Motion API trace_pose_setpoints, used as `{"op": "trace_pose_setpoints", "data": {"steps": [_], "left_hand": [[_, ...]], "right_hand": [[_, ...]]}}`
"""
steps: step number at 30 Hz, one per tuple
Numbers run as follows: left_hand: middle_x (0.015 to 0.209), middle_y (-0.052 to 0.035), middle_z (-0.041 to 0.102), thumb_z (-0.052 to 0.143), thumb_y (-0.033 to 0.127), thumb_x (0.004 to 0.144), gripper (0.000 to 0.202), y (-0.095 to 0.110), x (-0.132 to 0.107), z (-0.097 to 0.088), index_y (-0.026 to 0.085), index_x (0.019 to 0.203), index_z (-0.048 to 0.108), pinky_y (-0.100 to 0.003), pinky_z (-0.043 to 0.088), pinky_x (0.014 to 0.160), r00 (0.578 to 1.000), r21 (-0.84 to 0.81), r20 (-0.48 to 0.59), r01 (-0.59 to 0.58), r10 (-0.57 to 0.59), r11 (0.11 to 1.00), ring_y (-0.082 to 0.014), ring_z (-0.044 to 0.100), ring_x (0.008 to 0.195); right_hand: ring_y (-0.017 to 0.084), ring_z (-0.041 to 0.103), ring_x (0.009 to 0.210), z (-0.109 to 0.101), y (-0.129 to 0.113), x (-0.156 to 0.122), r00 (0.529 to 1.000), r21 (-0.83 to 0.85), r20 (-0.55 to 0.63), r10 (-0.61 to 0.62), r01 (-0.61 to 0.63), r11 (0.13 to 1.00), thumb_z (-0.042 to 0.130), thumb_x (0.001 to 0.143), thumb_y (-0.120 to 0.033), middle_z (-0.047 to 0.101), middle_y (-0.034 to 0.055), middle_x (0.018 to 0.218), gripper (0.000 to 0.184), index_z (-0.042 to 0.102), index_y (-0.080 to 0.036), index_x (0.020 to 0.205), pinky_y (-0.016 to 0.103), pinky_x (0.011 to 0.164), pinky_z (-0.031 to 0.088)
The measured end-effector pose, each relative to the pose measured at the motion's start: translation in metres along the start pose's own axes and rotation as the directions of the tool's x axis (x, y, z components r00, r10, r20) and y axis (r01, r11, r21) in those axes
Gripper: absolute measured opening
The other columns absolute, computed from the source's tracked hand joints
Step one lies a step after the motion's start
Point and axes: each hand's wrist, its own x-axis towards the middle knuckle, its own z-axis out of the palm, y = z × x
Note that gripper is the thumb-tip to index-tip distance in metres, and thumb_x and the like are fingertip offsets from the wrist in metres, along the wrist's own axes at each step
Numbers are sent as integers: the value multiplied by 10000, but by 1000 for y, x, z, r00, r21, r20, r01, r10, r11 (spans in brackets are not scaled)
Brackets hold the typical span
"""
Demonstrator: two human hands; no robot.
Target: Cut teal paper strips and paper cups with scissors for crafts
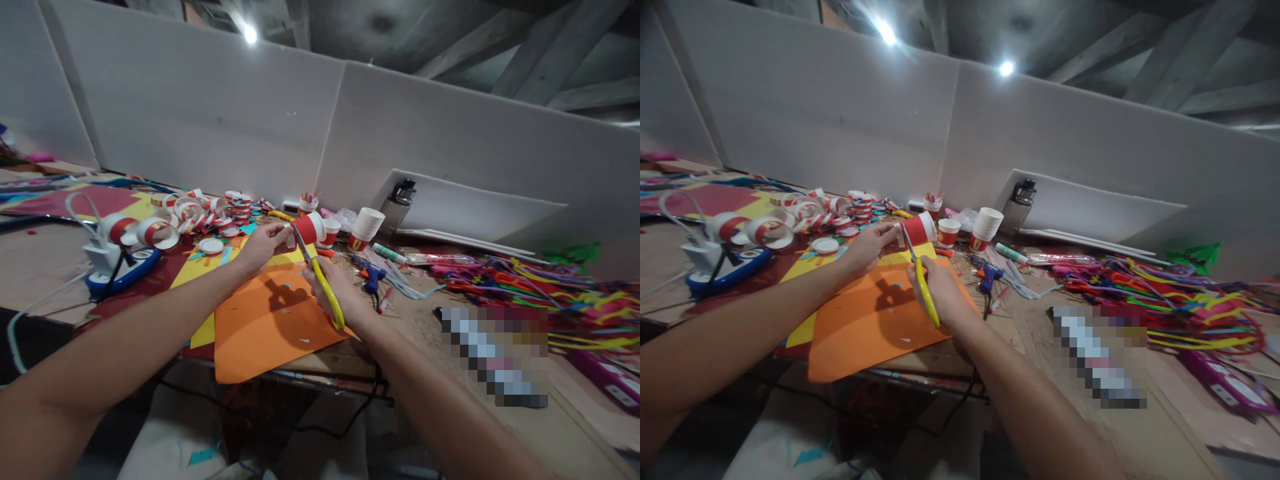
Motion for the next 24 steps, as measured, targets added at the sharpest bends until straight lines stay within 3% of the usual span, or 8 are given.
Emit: {"op": "trace_pose_setpoints", "data": {"steps": [10, 24], "left_hand": [[770, -18, 627, 766, 463, 712, 378, -1, 1, -2, 139, 890, 686, -335, 543, 807, 999, 88, 29, -48, 46, 995, -130, 602, 728], [738, -24, 625, 750, 510, 705, 410, 5, -1, -3, 143, 875, 687, -370, 527, 813, 997, 173, 47, -69, 62, 983, -156, 600, 723]], "right_hand": [[107, 488, 523, 0, 2, 0, 999, -49, -23, -37, 36, 998, 426, 918, -434, 544, -19, 646, 240, 472, -212, 842, 199, 476, 331], [102, 476, 514, -4, -6, -1, 1000, -15, 10, 17, -17, 1000, 434, 916, -415, 536, -23, 637, 222, 469, -210, 838, 196, 466, 320]]}}
